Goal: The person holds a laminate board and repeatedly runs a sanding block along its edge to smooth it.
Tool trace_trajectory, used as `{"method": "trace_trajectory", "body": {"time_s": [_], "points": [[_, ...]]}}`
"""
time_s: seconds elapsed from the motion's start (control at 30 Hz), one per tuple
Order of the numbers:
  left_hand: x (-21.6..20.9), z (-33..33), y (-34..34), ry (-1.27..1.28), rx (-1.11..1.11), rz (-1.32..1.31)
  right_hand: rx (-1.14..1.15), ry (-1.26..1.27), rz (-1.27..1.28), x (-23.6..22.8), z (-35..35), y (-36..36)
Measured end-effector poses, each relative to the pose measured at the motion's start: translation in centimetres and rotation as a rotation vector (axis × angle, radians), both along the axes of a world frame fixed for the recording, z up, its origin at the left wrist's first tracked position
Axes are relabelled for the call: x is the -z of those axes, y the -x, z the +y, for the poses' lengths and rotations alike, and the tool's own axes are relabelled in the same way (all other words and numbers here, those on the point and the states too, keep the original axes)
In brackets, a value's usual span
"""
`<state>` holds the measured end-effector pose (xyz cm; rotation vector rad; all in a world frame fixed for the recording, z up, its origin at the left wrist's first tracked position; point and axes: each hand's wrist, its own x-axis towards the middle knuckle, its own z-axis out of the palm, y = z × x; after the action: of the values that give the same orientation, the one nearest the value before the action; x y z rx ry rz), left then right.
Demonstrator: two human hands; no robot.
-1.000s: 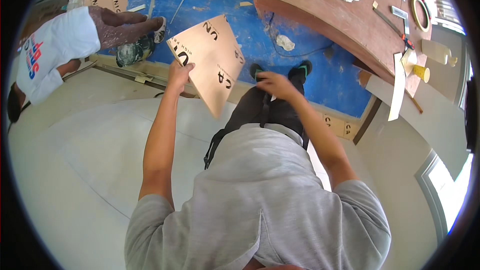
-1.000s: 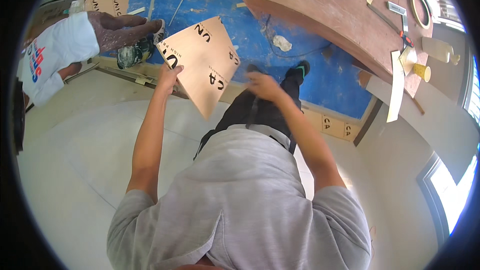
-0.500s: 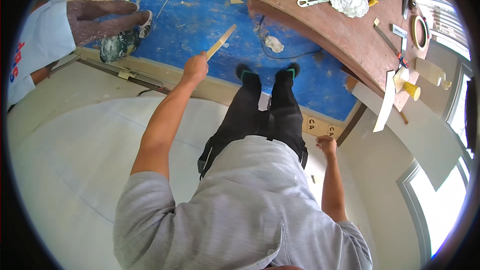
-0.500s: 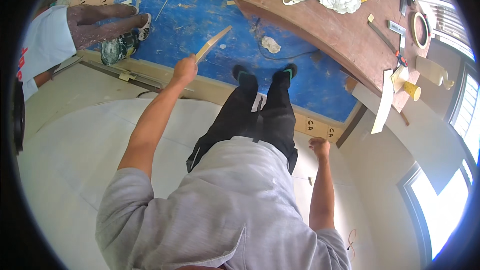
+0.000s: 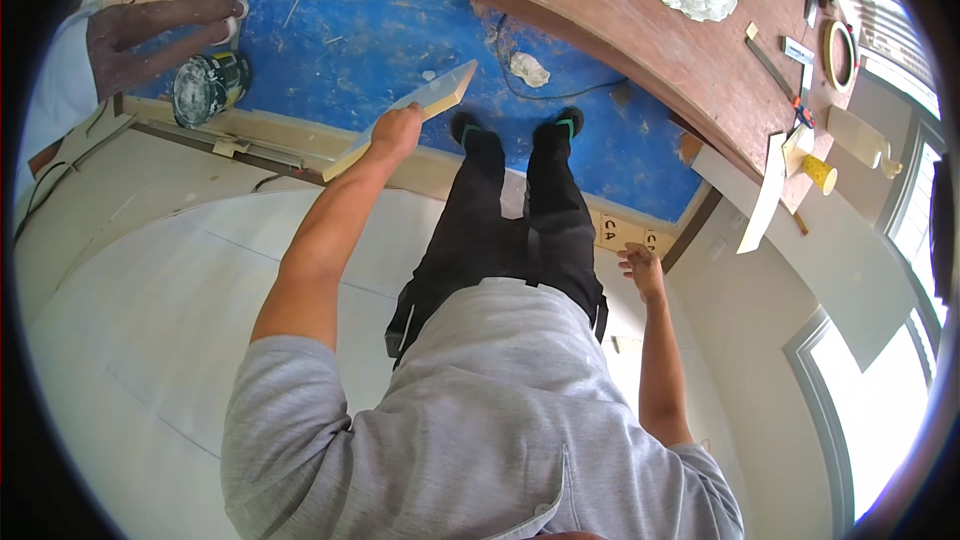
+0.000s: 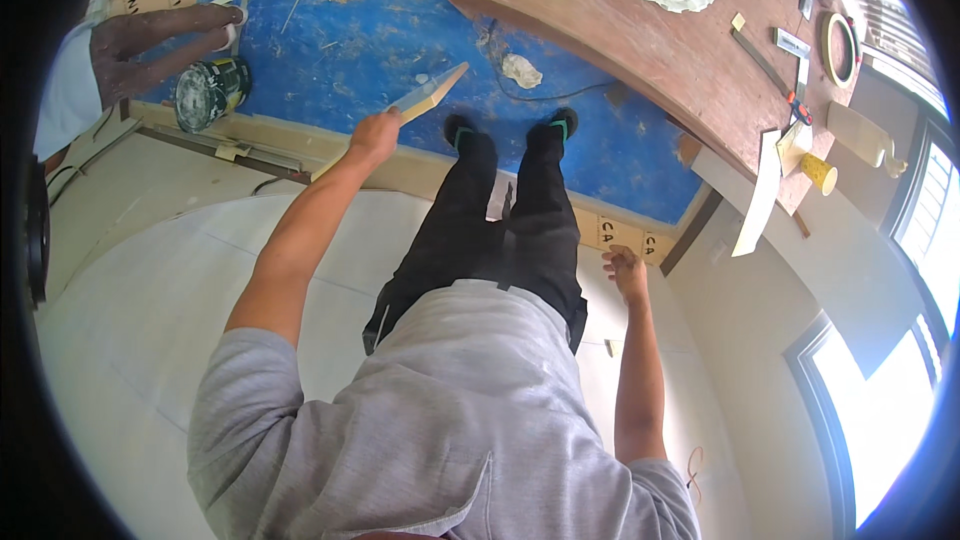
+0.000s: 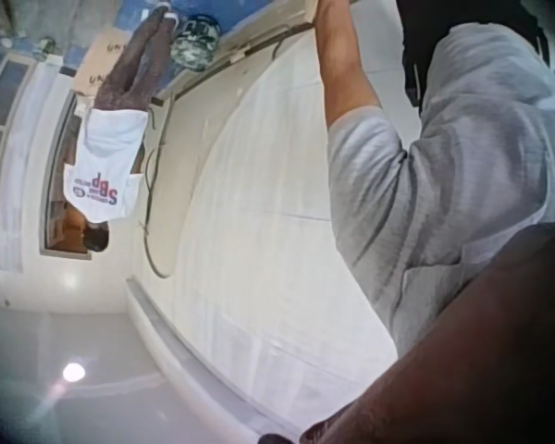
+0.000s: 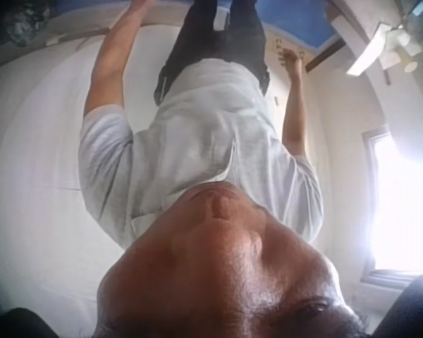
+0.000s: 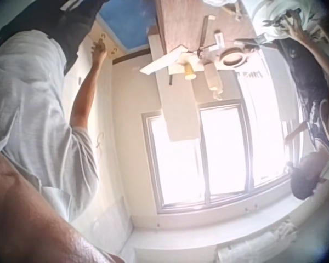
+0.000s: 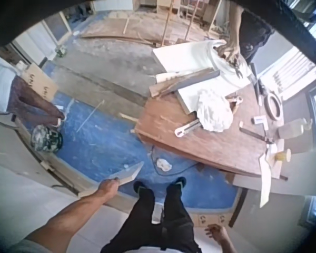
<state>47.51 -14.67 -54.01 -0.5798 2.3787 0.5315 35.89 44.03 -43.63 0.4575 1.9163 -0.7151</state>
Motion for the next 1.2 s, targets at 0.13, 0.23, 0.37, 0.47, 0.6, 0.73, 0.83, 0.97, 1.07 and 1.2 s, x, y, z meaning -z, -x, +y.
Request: {"method": "trace_trajectory", "body": {"time_s": [0.13,0.23,0.37,0.47,0.6,0.73,0.83,0.97,1.07,1.2], "points": [[1.6,0.9,0.6,-0.001,0.022,-0.032,-0.04,-0.027,-0.043,-0.2,-0.1,0.1],[3.1,1.5,0.8,-0.023,0.033,-0.076,-0.053,-0.037,-0.052,-0.2,-0.2,0.2],[4.7,2.1,0.7,-0.059,-0.001,-0.072,-0.097,-0.048,-0.059,0.1,-0.4,0.3],[7.3,2.4,-0.5,-0.054,0.029,-0.017,-0.125,-0.04,-0.059,0.5,-1.4,1.7],[7.7,4.2,-0.1,0.1,0.073,0.033,-0.191,0.007,-0.012,2.3,-3.7,3.2],[5.4,3.1,0.2,0.209,0.031,0.231,-0.393,0.17,0.137,6.7,-10.6,4.1],[5.7,2.7,-1.8,0.286,0.005,0.294,-0.482,0.149,0.091,6.6,-24.1,3.4],[5.0,1.6,-4.4,0.31,-0.054,0.255,-0.748,0.532,0.522,10.5,-36.8,0.6],[5.5,-0.1,-8.0,0.361,-0.082,0.225,-0.929,0.453,0.742,14.4,-40.7,-0.4],[6.6,-3.7,-14.8,0.443,-0.167,0.213,-1.065,0.408,0.662,18.4,-42.0,0.4]]}}
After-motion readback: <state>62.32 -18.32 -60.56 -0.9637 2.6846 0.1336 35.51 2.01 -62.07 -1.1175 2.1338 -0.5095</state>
